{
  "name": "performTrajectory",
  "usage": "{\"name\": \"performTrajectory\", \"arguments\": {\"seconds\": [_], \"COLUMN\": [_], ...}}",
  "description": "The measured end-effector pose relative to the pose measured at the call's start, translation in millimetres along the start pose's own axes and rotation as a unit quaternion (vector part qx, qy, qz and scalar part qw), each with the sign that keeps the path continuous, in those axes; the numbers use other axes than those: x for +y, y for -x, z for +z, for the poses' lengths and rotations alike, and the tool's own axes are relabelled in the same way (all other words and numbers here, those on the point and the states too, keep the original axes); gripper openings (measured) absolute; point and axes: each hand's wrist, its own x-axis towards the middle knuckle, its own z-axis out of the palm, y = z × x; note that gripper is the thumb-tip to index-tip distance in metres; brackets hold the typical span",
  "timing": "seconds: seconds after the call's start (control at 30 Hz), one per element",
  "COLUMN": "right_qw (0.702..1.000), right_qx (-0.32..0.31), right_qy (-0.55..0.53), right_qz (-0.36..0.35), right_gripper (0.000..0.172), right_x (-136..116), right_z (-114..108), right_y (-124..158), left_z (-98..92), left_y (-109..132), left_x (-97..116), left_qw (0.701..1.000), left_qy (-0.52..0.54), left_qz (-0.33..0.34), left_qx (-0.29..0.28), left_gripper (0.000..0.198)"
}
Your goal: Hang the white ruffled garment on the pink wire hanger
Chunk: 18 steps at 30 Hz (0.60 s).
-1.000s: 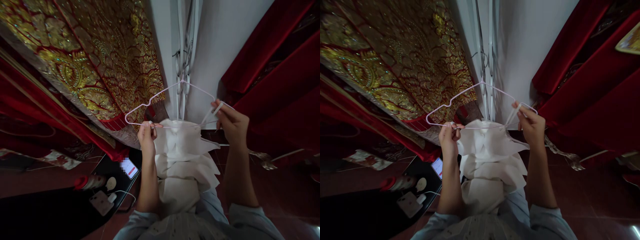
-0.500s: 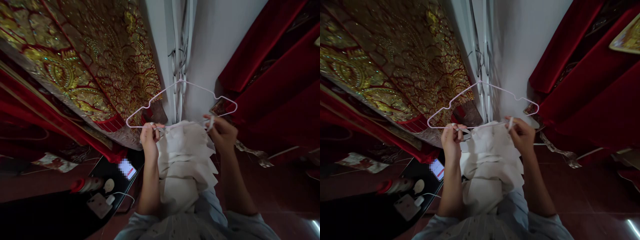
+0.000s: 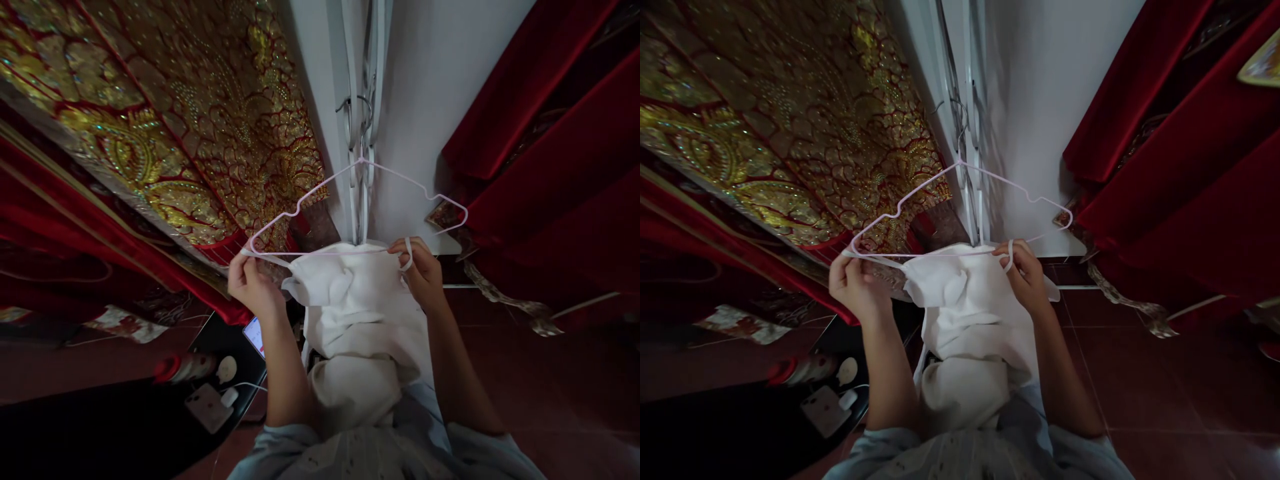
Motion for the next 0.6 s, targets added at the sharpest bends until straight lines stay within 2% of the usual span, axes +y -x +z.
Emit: {"name": "performTrajectory", "arguments": {"seconds": [0.13, 0.27, 0.37, 0.47, 0.53, 0.6], "right_qw": [1.000, 1.000, 1.000, 1.000, 1.000, 1.000], "right_qx": [0.005, 0.015, 0.009, 0.000, 0.000, -0.002], "right_qy": [-0.005, -0.005, -0.003, 0.003, 0.005, 0.009], "right_qz": [-0.004, -0.001, 0.005, 0.016, 0.022, 0.027], "right_gripper": [0.033, 0.035, 0.035, 0.035, 0.036, 0.036], "right_x": [2.3, 1.8, 1.5, 1.9, 1.8, 1.3], "right_z": [-1.3, -4.5, -5.5, -4.8, -2.9, -0.1], "right_y": [5.2, 6.8, 5.9, 5.6, 6.2, 7.0], "left_z": [1.9, -6.6, -21.3, -29.7, -25.5, -13.6], "left_y": [-22.4, -41.1, -53.2, -56.5, -52.9, -48.2], "left_x": [7.3, 9.6, 3.9, 1.0, 4.2, 11.6], "left_qw": [0.998, 0.990, 0.987, 0.982, 0.979, 0.970], "left_qy": [-0.008, 0.028, 0.064, 0.092, 0.061, -0.011], "left_qz": [0.027, -0.013, -0.026, -0.015, 0.007, 0.026], "left_qx": [-0.058, -0.136, -0.147, -0.163, -0.193, -0.243], "left_gripper": [0.015, 0.030, 0.035, 0.028, 0.024, 0.029]}}
